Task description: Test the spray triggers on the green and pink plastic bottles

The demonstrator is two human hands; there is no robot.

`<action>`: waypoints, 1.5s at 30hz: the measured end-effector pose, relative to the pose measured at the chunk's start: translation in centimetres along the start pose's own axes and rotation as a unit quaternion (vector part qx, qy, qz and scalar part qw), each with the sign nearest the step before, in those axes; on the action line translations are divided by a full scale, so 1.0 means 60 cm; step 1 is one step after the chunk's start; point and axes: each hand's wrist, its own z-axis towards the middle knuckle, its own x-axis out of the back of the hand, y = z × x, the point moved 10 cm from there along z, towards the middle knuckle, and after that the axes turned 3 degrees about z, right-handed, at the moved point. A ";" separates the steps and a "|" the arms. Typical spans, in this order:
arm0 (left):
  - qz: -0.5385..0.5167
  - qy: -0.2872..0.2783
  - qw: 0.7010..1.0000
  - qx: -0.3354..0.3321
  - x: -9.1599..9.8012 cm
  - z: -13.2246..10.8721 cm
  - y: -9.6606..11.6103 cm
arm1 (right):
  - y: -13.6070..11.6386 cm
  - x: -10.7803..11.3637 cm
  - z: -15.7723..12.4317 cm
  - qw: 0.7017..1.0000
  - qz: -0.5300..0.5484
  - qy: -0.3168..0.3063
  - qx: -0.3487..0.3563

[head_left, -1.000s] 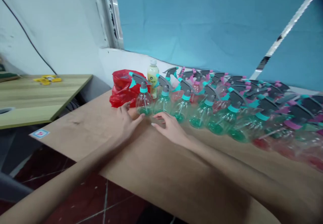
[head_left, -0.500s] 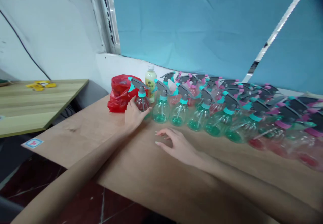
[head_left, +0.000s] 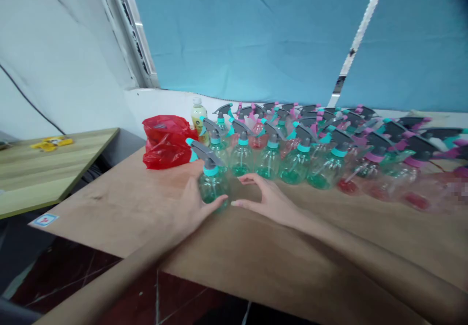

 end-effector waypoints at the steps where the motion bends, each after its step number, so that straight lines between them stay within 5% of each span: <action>1: -0.032 -0.032 0.999 -0.024 -0.025 -0.010 0.032 | -0.003 0.009 -0.005 1.000 0.005 0.006 0.005; 6: -0.084 -0.117 0.984 -0.109 -0.139 -0.041 0.177 | -0.015 0.091 -0.045 0.996 0.022 0.073 0.050; 11: -0.142 -0.209 0.952 -0.175 -0.237 -0.055 0.306 | 0.026 0.197 -0.103 0.983 0.097 0.154 -0.004; 18: -0.168 -0.241 0.937 -0.191 -0.320 -0.062 0.398 | 0.078 0.294 -0.162 0.961 0.153 0.229 -0.038; 26: -0.157 -0.266 0.922 -0.233 -0.337 -0.055 0.410 | 0.081 0.318 -0.155 0.966 0.131 0.224 0.000; 37: 0.001 -0.315 0.907 -0.278 -0.348 -0.035 0.314 | 0.091 0.323 -0.120 0.972 0.103 0.211 0.007; 45: 0.041 -0.321 0.893 -0.313 -0.359 -0.045 0.304 | 0.109 0.337 -0.099 0.972 0.103 0.212 0.010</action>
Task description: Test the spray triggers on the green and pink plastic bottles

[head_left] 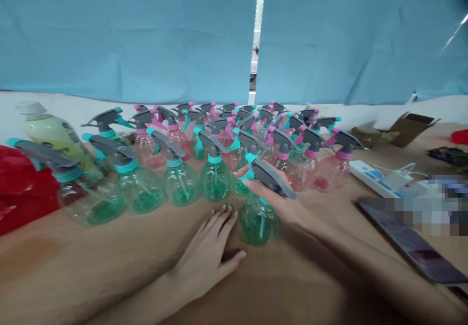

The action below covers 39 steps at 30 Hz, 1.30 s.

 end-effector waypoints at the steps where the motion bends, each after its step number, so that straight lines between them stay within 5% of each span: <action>1: -0.002 0.005 1.000 -0.002 0.000 -0.001 0.000 | -0.001 0.000 0.001 1.000 -0.006 -0.004 0.000; 25: 0.042 -0.015 0.999 -0.016 -0.003 0.003 0.009 | 0.005 0.006 0.000 0.998 -0.052 -0.017 -0.007; 39: 0.099 -0.012 0.995 -0.027 0.000 0.004 0.015 | 0.017 -0.002 -0.017 0.999 0.020 -0.022 -0.042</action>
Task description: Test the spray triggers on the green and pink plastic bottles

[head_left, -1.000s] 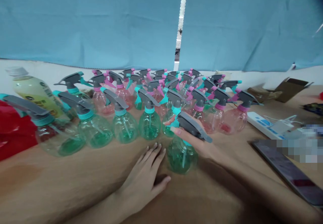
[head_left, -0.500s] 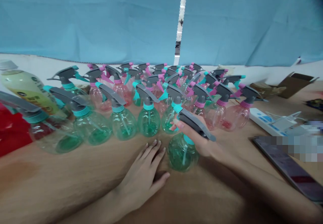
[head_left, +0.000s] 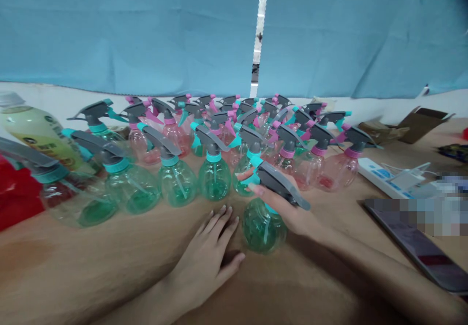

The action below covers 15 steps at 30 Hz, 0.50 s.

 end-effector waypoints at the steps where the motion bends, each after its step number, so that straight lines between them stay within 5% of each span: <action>1: -0.001 0.001 1.000 0.000 0.000 0.000 0.000 | 0.001 0.001 0.000 1.000 -0.003 0.002 -0.003; 15: -0.002 -0.013 1.000 0.000 -0.003 0.000 -0.002 | 0.000 0.000 0.004 1.000 -0.021 0.000 0.007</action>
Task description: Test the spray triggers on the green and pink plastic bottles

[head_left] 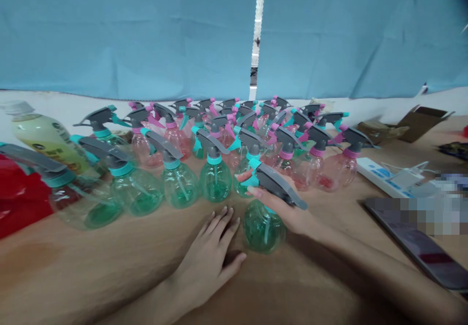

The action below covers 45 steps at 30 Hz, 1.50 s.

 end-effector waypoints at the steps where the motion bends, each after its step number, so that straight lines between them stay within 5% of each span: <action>1: -0.003 -0.001 1.000 0.000 0.000 0.000 0.000 | 0.001 0.000 0.000 1.000 -0.003 -0.001 -0.001; 38: 0.000 0.001 1.000 -0.008 -0.002 -0.002 0.005 | -0.001 -0.005 -0.002 1.000 0.010 -0.013 0.012; 45: -0.005 0.006 1.000 -0.005 0.001 -0.004 0.004 | 0.026 0.015 -0.016 0.998 -0.045 0.031 -0.001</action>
